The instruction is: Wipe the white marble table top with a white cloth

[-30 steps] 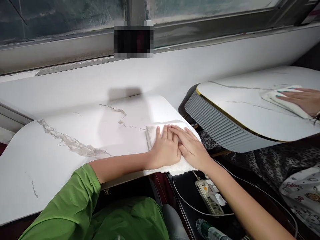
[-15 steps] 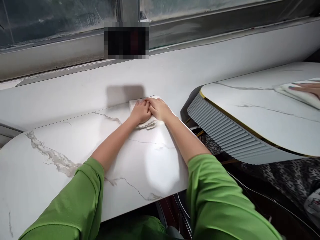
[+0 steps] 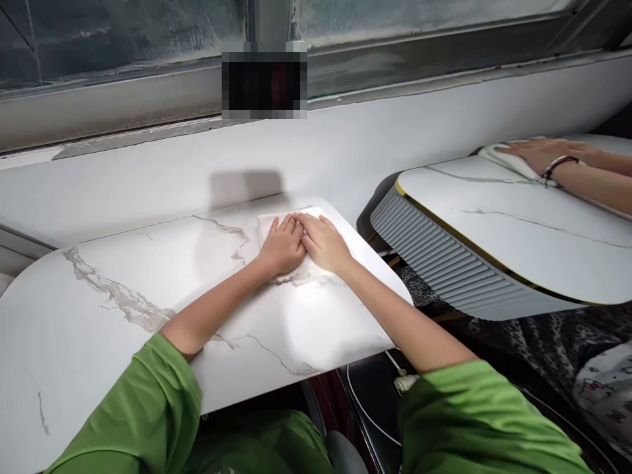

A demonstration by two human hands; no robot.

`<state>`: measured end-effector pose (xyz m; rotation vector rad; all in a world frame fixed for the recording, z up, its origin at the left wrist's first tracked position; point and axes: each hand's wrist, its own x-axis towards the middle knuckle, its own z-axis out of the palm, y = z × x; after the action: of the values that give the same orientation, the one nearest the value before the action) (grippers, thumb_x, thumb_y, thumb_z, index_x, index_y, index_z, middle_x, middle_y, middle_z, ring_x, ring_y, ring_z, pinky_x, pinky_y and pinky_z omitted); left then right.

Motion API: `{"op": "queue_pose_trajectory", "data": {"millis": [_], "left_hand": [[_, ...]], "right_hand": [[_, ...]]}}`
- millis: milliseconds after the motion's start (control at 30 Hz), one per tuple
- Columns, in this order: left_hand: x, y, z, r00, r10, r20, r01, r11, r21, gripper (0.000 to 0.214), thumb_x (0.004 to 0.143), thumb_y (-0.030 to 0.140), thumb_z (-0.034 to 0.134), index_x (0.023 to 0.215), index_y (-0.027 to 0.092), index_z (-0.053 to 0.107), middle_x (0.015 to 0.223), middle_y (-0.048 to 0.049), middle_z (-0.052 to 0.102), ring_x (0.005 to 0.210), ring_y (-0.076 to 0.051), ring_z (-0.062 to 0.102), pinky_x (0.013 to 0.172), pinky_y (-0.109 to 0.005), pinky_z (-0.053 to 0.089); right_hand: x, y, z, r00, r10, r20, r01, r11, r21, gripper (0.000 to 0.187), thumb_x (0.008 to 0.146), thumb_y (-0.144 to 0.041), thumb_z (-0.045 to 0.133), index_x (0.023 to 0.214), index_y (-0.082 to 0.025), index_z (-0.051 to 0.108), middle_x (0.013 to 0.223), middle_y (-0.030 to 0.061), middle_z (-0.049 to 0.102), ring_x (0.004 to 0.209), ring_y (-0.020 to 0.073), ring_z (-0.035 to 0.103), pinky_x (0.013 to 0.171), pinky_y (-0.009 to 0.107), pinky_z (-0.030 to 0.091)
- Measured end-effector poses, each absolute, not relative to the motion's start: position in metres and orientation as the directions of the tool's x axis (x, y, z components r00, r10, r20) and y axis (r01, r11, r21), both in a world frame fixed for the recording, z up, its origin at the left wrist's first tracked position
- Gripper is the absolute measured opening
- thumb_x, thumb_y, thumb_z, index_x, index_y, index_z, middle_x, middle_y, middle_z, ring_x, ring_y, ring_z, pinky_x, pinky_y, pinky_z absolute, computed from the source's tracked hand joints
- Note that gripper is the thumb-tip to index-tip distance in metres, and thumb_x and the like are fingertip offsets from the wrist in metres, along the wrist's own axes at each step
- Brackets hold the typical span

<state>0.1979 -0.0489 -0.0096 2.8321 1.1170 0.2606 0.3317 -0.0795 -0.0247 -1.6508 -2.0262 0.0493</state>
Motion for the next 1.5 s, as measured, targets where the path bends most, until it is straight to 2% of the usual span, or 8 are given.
{"op": "queue_pose_trajectory", "data": {"millis": [233,400,567,700,900,1067,1333,1500], "left_hand": [[0.137,-0.169,-0.008,0.804,0.572,0.166,0.558,-0.821,0.124,0.060,0.092,0.031,0.036,0.142,-0.001,0.029,0.149,-0.0232,0.030,0.142,-0.034,0.019,0.115,-0.052,0.011],[0.115,-0.187,-0.006,0.836,0.526,0.157,0.506,-0.849,0.150,0.062,0.090,0.031,0.038,0.144,0.002,0.027,0.150,-0.0223,0.029,0.142,-0.034,0.018,0.115,-0.053,0.012],[0.131,-0.134,-0.004,0.849,0.519,0.101,0.504,-0.851,0.145,0.059,0.091,0.028,0.036,0.143,0.003,0.029,0.149,-0.0195,0.032,0.141,-0.029,0.024,0.116,-0.047,0.011],[0.141,-0.060,-0.004,0.800,0.594,0.086,0.578,-0.801,0.158,0.057,0.091,0.025,0.032,0.143,0.002,0.029,0.150,-0.0174,0.032,0.141,-0.024,0.025,0.117,-0.041,0.011],[0.132,0.024,-0.003,0.705,0.694,0.146,0.674,-0.720,0.167,0.051,0.093,0.024,0.031,0.141,0.009,0.036,0.148,-0.0123,0.038,0.137,-0.022,0.031,0.117,-0.040,0.014],[0.126,0.030,-0.005,0.674,0.719,0.171,0.702,-0.695,0.155,0.050,0.094,0.023,0.029,0.142,0.010,0.035,0.148,-0.0109,0.038,0.138,-0.021,0.030,0.117,-0.040,0.013],[0.104,-0.046,-0.006,0.718,0.687,0.111,0.669,-0.726,0.158,0.056,0.094,0.026,0.027,0.146,0.005,0.026,0.152,-0.0143,0.028,0.143,-0.023,0.020,0.118,-0.043,0.007],[0.061,-0.153,-0.001,0.788,0.607,0.101,0.589,-0.792,0.158,0.064,0.091,0.031,0.034,0.146,0.000,0.022,0.152,-0.0205,0.023,0.144,-0.030,0.013,0.117,-0.051,0.006]], "right_hand": [[0.278,-0.213,-0.018,-0.185,0.913,0.363,0.904,0.303,-0.301,0.061,0.087,-0.019,0.029,0.148,-0.023,0.024,0.145,0.0058,0.044,0.137,0.0232,0.036,0.113,0.055,0.028],[0.256,-0.237,-0.017,-0.154,0.920,0.359,0.923,0.264,-0.280,0.068,0.085,-0.017,0.030,0.151,-0.027,0.015,0.146,0.0041,0.043,0.136,0.0250,0.038,0.112,0.057,0.030],[0.267,-0.185,-0.023,-0.095,0.919,0.382,0.926,0.222,-0.305,0.059,0.083,-0.020,0.031,0.142,-0.019,0.035,0.137,0.0106,0.051,0.129,0.0289,0.044,0.108,0.056,0.032],[0.272,-0.104,-0.023,-0.076,0.915,0.396,0.916,0.221,-0.335,0.052,0.081,-0.019,0.032,0.131,-0.014,0.047,0.129,0.0143,0.057,0.122,0.0291,0.049,0.105,0.053,0.033],[0.258,-0.004,-0.017,-0.111,0.913,0.392,0.884,0.271,-0.381,0.050,0.082,-0.019,0.032,0.128,-0.013,0.051,0.129,0.0126,0.059,0.118,0.0268,0.052,0.105,0.045,0.034],[0.255,0.007,-0.018,-0.109,0.911,0.398,0.875,0.278,-0.397,0.050,0.082,-0.019,0.032,0.129,-0.014,0.051,0.132,0.0097,0.057,0.120,0.0253,0.051,0.108,0.044,0.032],[0.234,-0.081,-0.019,-0.088,0.935,0.343,0.912,0.214,-0.349,0.053,0.087,-0.020,0.027,0.137,-0.011,0.042,0.140,0.0111,0.049,0.131,0.0232,0.042,0.112,0.047,0.028],[0.205,-0.194,-0.019,-0.242,0.908,0.342,0.902,0.341,-0.265,0.056,0.092,-0.025,0.027,0.147,-0.012,0.027,0.148,0.0119,0.039,0.140,0.0239,0.030,0.114,0.049,0.025]]}}
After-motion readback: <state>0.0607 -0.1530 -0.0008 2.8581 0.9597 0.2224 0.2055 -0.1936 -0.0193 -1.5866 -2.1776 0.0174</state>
